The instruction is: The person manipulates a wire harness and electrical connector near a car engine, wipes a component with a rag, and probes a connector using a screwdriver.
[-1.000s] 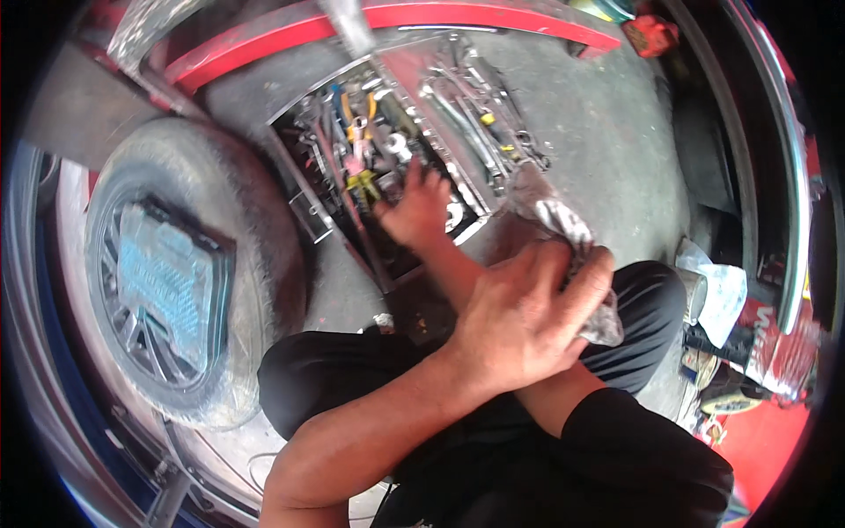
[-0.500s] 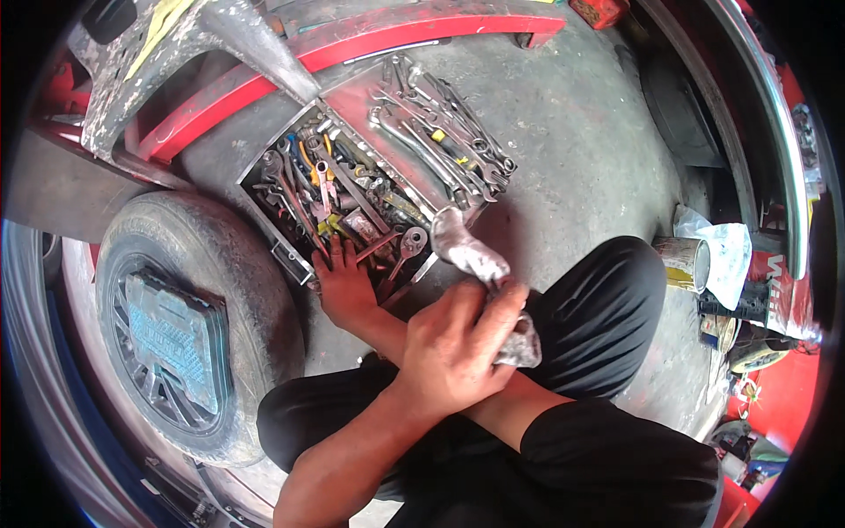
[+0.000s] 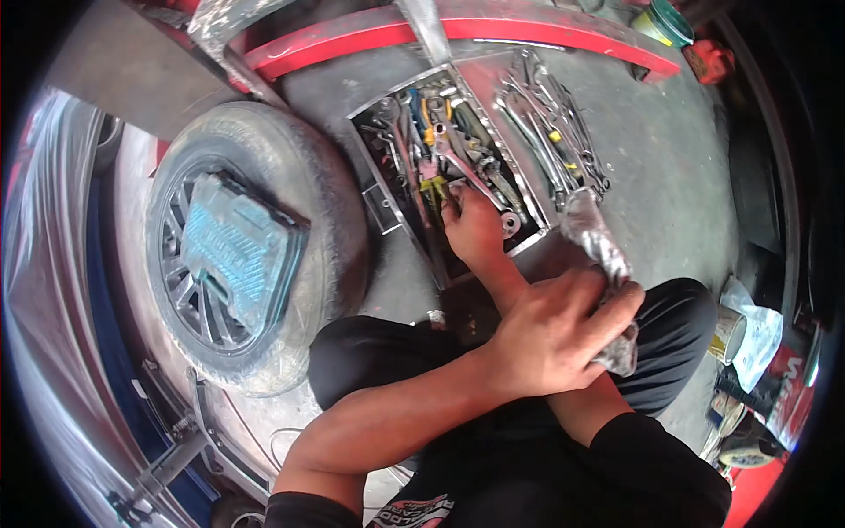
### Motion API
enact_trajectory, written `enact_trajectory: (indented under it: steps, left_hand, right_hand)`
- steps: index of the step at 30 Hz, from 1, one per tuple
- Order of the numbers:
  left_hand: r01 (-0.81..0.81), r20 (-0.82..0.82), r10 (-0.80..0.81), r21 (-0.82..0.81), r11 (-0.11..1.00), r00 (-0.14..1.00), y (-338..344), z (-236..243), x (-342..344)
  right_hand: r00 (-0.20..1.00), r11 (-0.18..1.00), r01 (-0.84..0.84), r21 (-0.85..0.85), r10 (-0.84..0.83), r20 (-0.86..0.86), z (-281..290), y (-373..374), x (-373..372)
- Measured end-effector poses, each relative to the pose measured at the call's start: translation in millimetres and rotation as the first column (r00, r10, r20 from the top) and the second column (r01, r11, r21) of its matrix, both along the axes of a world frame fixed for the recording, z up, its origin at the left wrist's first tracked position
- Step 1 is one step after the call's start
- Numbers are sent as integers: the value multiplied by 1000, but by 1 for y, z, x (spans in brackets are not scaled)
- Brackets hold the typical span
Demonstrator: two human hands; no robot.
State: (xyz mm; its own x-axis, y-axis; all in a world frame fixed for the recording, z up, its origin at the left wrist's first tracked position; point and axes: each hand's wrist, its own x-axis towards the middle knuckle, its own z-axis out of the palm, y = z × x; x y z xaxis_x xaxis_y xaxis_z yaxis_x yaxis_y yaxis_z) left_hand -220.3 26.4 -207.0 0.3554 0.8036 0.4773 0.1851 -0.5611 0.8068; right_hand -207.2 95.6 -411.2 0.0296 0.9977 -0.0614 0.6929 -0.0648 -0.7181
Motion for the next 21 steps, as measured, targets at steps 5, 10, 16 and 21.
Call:
enact_trajectory:
  steps: [5, 10, 16, 21]
  left_hand:
    - [-80, 13, 79, 31, 996, 997, 9, -5, 3]
    - [-133, -23, 135, 73, 988, 991, 15, -7, 1]
    - [-161, -53, 161, 13, 987, 985, 28, -2, -5]
    - [-112, -40, 113, 30, 993, 993, 29, -9, 9]
  right_hand:
    - [999, 995, 11, -100, -14, -29, -9, 34, -49]
    - [995, 988, 66, -140, -75, -66, -66, 88, -68]
    - [864, 995, 67, 71, -22, -502, -55, 47, -52]
    - [243, 912, 336, -235, -325, -914, -41, 10, 2]
